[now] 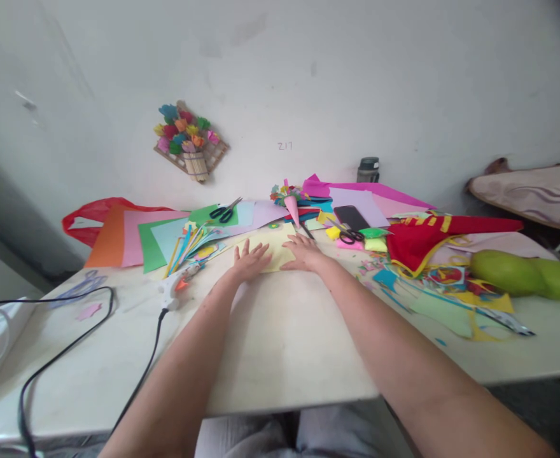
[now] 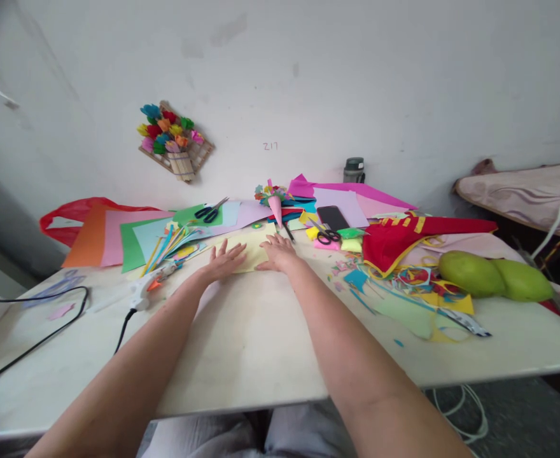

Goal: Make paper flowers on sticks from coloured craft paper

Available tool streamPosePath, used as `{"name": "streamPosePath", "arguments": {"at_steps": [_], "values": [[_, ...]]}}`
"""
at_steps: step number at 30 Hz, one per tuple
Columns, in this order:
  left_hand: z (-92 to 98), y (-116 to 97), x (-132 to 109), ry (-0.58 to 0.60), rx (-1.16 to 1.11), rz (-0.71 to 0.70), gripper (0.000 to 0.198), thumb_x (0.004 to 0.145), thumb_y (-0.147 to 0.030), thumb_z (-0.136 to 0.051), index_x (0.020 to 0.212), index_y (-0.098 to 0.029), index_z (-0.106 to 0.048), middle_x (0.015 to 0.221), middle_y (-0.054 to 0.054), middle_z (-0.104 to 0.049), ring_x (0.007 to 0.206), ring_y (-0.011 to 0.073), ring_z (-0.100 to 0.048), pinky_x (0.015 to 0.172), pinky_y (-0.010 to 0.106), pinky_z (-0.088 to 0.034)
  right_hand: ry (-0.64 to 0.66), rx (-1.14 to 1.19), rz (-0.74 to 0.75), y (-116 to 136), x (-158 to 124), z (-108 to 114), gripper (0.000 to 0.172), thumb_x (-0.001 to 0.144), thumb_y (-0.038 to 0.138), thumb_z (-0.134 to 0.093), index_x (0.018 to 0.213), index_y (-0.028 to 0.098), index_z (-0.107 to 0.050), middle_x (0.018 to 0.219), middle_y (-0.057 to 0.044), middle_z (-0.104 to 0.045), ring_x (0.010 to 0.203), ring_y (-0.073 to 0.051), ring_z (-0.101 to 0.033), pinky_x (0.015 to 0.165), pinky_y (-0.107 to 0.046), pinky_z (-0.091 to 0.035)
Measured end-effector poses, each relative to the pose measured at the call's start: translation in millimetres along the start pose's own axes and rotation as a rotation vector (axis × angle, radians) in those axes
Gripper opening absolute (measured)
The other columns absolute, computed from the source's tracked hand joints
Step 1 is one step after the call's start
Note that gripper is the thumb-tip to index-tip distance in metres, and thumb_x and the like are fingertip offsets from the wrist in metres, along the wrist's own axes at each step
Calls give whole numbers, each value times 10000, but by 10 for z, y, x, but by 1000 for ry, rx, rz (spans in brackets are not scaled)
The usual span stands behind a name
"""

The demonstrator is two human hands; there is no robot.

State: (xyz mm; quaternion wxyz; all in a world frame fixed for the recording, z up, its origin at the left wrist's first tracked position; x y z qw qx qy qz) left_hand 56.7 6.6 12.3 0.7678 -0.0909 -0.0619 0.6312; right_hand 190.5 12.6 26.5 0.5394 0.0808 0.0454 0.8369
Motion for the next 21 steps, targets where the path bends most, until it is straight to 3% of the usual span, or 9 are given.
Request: {"name": "streamPosePath", "arguments": {"at_steps": [3,7,12,15,18,21], "values": [[-48,-115,-3,13,63,-52,691,778,-609,-306,1382,-278,-260,1460,16,-208,1335,293,103,1010,563,87,26,1,-5,-15,3,-25,755,694,596,-556,1324,222,-373,1462,-82,-188,1336,-283,-106,1040,-423,-149],[-87,-167,-9,15,53,-75,669,792,-578,-318,1382,-267,-261,1464,18,-199,1332,289,117,1006,570,94,52,-4,-19,-37,-4,-45,820,692,646,-516,1358,205,-330,1474,-84,-146,1344,-284,-58,1057,-422,-108],[195,111,-78,-94,-174,27,513,878,-455,-173,1341,-291,-319,1476,-5,-160,1347,245,65,1027,561,38,66,-19,-33,-76,20,-90,845,683,646,-520,1378,223,-292,1481,-73,-125,1349,-281,-29,1062,-428,-87],[333,223,-213,-69,-195,-64,404,776,-519,-441,1076,-276,-558,1475,-12,-166,1330,282,137,1019,571,58,77,-10,-29,-87,32,-117,850,678,652,-516,1379,225,-294,1480,-67,-132,1350,-274,-30,1064,-422,-94],[368,360,-343,-44,-213,-88,319,684,-431,-601,945,-249,-584,1476,-4,-157,1326,302,141,1038,548,17,96,3,-30,-88,16,-122,833,687,645,-511,1375,221,-308,1478,-63,-142,1349,-274,-43,1063,-424,-104],[332,475,-396,-41,-227,-71,275,678,-387,-619,909,-241,-587,1478,3,-146,1332,310,111,1039,549,-16,106,2,-35,-84,-9,-110,821,694,624,-523,1373,211,-316,1477,-65,-147,1348,-276,-51,1065,-418,-108]]}}
Point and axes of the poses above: each hand's wrist, its own x-axis towards the middle knuckle, its own z-axis out of the back of the hand, y = z × x, the point moved 8 cm from there along x, towards the middle knuckle
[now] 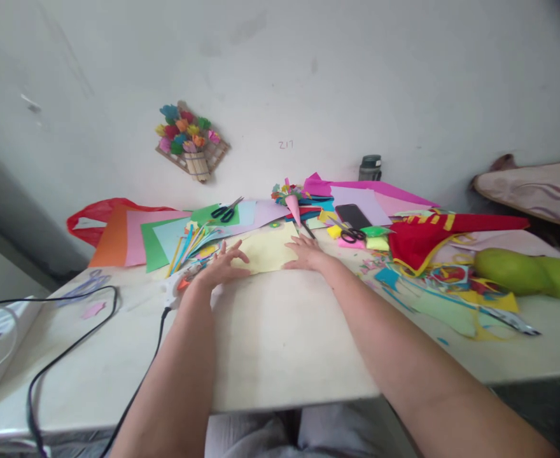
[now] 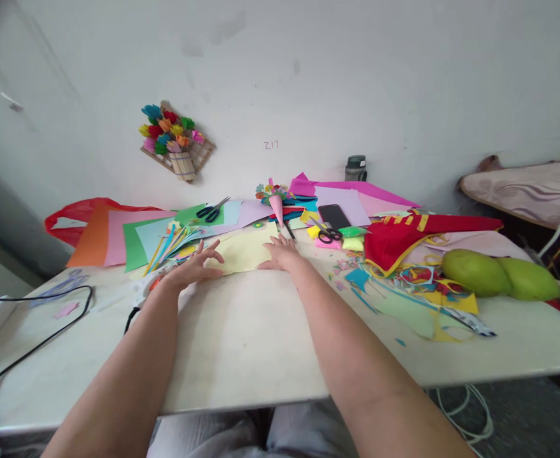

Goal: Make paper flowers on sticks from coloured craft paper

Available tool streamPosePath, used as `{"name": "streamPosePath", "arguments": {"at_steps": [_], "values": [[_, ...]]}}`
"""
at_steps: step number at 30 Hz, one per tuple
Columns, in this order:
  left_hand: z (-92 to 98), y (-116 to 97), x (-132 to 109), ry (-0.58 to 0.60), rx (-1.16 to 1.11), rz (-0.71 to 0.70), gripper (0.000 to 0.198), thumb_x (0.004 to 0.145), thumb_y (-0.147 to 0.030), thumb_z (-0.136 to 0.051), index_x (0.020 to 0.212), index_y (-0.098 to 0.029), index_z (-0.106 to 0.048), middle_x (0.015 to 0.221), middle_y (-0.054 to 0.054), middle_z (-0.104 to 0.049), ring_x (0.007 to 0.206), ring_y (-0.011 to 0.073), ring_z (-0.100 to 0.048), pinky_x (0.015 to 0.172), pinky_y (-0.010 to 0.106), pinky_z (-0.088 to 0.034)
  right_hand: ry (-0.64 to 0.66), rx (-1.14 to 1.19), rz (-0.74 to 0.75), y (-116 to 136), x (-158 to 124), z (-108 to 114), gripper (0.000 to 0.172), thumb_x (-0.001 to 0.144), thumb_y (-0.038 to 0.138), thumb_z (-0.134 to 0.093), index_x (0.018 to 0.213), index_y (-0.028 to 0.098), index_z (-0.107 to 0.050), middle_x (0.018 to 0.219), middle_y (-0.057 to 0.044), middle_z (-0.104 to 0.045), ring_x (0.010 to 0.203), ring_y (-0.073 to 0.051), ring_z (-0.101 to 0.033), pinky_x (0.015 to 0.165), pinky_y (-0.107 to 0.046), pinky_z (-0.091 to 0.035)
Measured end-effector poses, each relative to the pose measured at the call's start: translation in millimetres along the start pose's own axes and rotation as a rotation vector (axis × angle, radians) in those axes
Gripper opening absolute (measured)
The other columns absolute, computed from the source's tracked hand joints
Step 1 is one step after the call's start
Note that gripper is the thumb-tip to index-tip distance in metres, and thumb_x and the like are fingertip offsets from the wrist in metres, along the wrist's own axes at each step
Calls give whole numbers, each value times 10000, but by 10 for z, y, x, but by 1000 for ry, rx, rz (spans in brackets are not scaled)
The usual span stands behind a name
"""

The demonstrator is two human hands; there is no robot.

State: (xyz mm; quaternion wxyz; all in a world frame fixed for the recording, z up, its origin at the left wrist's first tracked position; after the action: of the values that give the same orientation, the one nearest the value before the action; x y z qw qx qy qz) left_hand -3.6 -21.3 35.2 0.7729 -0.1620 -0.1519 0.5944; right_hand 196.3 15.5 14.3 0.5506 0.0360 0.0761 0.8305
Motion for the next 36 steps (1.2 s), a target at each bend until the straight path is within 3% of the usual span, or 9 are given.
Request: {"name": "streamPosePath", "arguments": {"at_steps": [8,16,24,30,36], "values": [[-116,54,9,61,24,5,273,642,-397,-645,873,-255,-615,1472,-19,-154,1335,329,65,1037,555,-29,-1,3,6,-24,32,-29,830,696,633,-511,1378,208,-304,1478,-67,-141,1349,-276,-29,1067,-416,-82],[-128,76,110,-34,-17,-55,127,674,-338,-617,730,-227,-643,1443,-18,-250,1349,288,20,1054,516,-20,13,22,-7,-61,29,-47,854,686,677,-475,1377,205,-308,1479,-67,-138,1349,-276,-17,1068,-411,-69],[-141,47,75,-11,44,78,197,659,-399,-592,709,-211,-625,1422,2,-309,1352,277,6,1052,503,1,31,21,-40,-95,40,-81,916,670,710,-445,1406,210,-230,1487,-64,-81,1348,-279,34,1063,-452,-33],[-157,151,79,-11,193,189,454,664,-509,-554,1042,-258,-571,1473,23,-180,1328,328,112,1028,557,-5,80,7,-114,-122,-11,-89,945,682,724,-391,1429,213,-119,1492,-33,-2,1344,-258,98,1063,-452,12],[-198,226,101,1,300,241,755,722,-580,-430,1376,-241,-265,1491,27,-68,1289,301,230,1021,556,66,96,15,-111,-124,-34,-99,954,691,730,-363,1432,198,-80,1491,-39,8,1341,-252,115,1059,-459,30]]}}
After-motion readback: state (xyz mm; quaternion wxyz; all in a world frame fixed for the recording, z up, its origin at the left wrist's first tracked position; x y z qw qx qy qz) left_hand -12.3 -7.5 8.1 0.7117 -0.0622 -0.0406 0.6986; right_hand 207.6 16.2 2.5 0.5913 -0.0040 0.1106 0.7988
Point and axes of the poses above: each hand's wrist, its own x-axis towards the middle knuckle, its own z-axis out of the back of the hand, y = z × x, the point moved 8 cm from there along x, towards the middle knuckle
